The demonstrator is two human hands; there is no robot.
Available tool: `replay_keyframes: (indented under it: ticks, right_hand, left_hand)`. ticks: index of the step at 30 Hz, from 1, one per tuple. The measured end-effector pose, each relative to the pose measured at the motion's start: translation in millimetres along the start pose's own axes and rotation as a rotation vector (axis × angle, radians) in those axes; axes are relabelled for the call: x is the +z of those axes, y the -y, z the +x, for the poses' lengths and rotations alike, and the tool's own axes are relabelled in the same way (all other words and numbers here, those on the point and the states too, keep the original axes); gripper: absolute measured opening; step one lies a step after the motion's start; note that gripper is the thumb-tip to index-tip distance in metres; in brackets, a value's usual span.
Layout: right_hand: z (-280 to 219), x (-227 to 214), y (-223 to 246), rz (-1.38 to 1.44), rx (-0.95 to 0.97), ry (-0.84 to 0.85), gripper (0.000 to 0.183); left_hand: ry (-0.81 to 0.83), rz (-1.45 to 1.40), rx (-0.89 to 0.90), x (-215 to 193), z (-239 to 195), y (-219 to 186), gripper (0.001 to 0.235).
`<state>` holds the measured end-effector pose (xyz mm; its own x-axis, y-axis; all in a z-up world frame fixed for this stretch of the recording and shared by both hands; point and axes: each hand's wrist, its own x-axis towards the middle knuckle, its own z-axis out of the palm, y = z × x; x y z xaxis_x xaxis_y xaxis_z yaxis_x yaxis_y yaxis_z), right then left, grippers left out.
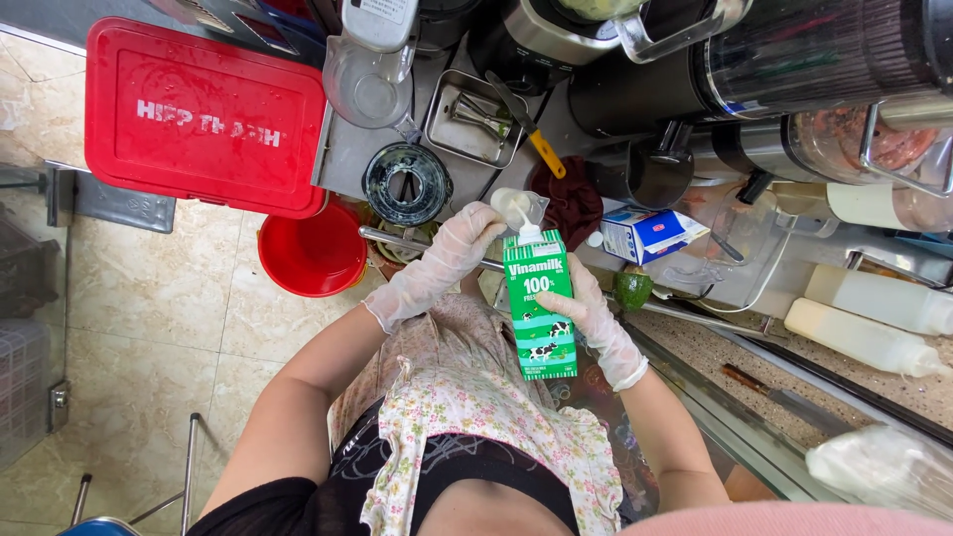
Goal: The person picks up an avocado, peels it with a peeler, and scrapes the flesh into a blender cup. They pour milk from a carton, add condensed milk from a green box, spoon in sugar, squeeze syrup from a bottle, stir the mixture, and place the cup on the blender base.
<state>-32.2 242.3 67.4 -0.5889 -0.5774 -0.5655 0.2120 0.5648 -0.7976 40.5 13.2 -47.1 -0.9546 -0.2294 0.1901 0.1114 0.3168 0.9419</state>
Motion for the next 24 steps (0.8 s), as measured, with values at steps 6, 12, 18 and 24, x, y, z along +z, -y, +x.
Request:
replay_keyframes:
  ticks: [6, 12, 18, 24]
  right_hand:
    - [-3, 0, 3, -0.027, -0.007, -0.014, 0.082]
    - [-4, -1, -1, -0.072, 0.001, -0.03, 0.082]
    - [-3, 0, -5, -0.065, -0.02, -0.041, 0.081]
    - [-2, 0, -4, -0.059, -0.036, -0.043, 0.081]
  left_hand:
    - [-0.012, 0.017, 0.018, 7, -3, 9, 0.012]
    - [-0.01, 0.026, 0.015, 10, -5, 12, 0.013]
    - [-0.01, 0.022, 0.019, 6, -3, 5, 0.013]
    - [-0.012, 0.011, 0.021, 4, -1, 2, 0.013]
